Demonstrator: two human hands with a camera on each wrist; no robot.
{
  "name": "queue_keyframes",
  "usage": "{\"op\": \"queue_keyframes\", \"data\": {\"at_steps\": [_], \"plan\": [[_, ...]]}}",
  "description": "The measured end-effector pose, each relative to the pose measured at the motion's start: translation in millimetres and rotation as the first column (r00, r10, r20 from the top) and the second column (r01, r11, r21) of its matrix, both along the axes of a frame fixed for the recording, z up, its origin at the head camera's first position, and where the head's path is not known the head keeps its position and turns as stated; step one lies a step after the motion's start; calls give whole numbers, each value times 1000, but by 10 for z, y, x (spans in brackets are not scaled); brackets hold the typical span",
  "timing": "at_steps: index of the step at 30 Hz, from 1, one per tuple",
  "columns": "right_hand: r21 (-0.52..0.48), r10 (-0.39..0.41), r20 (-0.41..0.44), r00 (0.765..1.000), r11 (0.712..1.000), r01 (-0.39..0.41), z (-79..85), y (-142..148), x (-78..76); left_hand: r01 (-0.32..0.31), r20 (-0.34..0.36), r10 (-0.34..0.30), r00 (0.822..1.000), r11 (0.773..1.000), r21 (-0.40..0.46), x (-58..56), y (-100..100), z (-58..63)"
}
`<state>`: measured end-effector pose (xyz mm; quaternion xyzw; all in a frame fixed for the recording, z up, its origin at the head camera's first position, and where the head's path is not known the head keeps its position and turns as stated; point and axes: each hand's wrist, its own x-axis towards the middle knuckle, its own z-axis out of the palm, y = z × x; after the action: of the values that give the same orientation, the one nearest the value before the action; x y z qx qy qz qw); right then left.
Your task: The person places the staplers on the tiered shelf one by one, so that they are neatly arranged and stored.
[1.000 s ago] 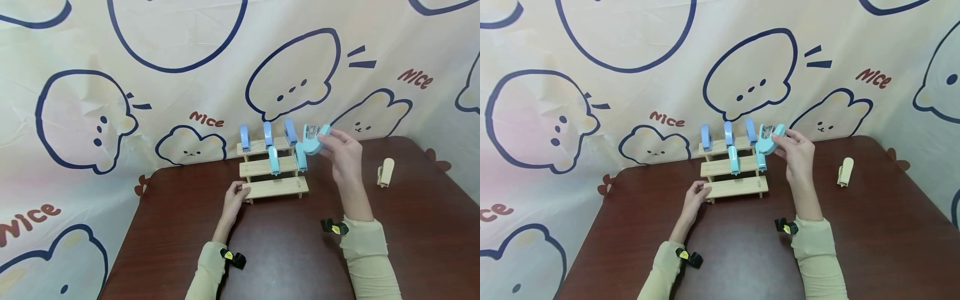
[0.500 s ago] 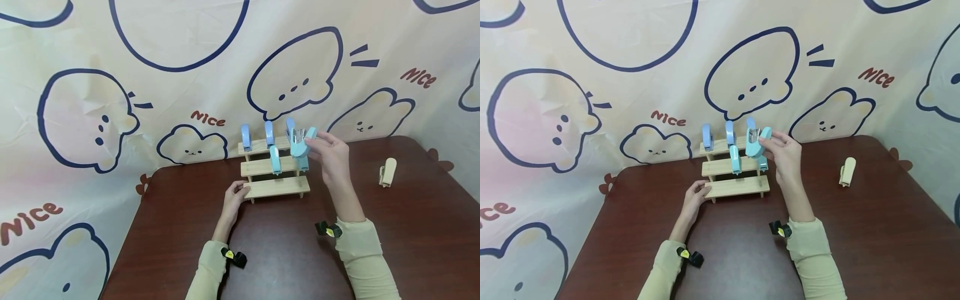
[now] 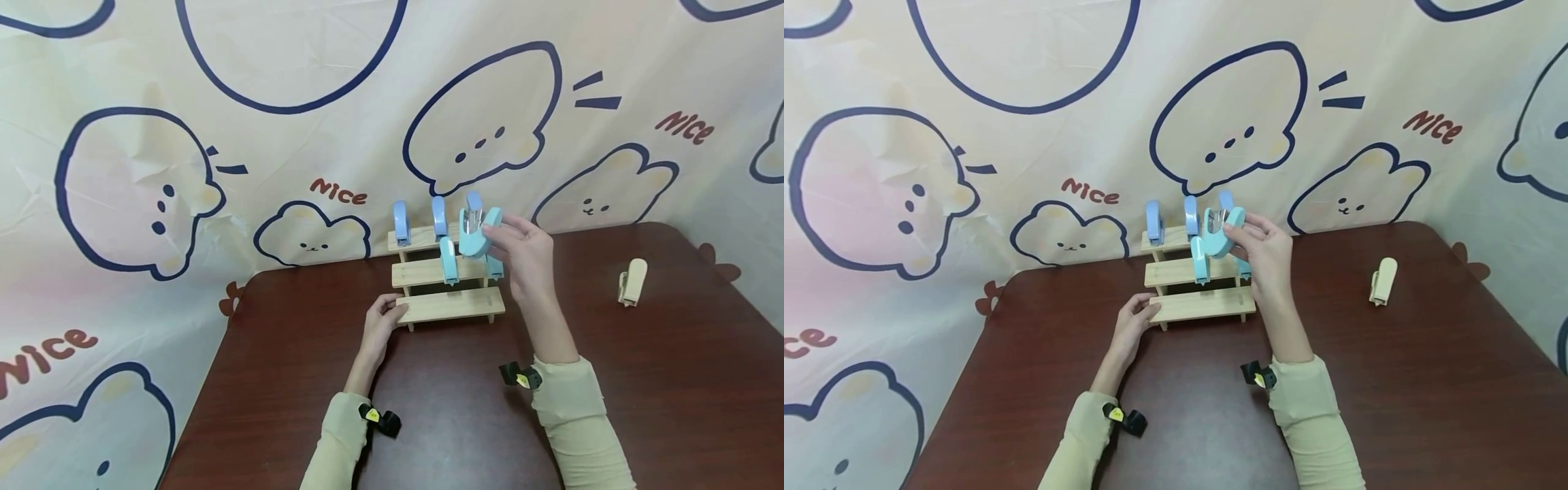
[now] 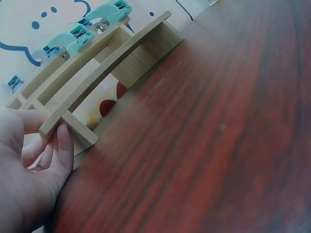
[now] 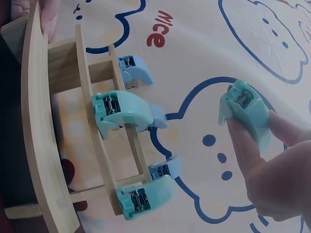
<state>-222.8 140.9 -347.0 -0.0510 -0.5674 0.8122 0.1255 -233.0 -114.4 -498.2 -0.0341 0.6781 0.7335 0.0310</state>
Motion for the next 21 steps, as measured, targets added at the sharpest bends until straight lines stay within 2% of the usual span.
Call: {"op": "queue_keyframes", "data": {"at_steps": [10,17,21], "plan": [[-80,16,-4,1000,997,-16,-2,-101,-45,-16,2,16,1000,1000,16,0,27,-15],[-31,2,-13,1000,1000,-3,-20,-197,-69,-20,-19,20,1000,1000,18,8,37,-7],[-52,29,-17,999,998,-30,-37,-259,-75,-19,-20,20,1000,1000,22,10,35,-2]]}}
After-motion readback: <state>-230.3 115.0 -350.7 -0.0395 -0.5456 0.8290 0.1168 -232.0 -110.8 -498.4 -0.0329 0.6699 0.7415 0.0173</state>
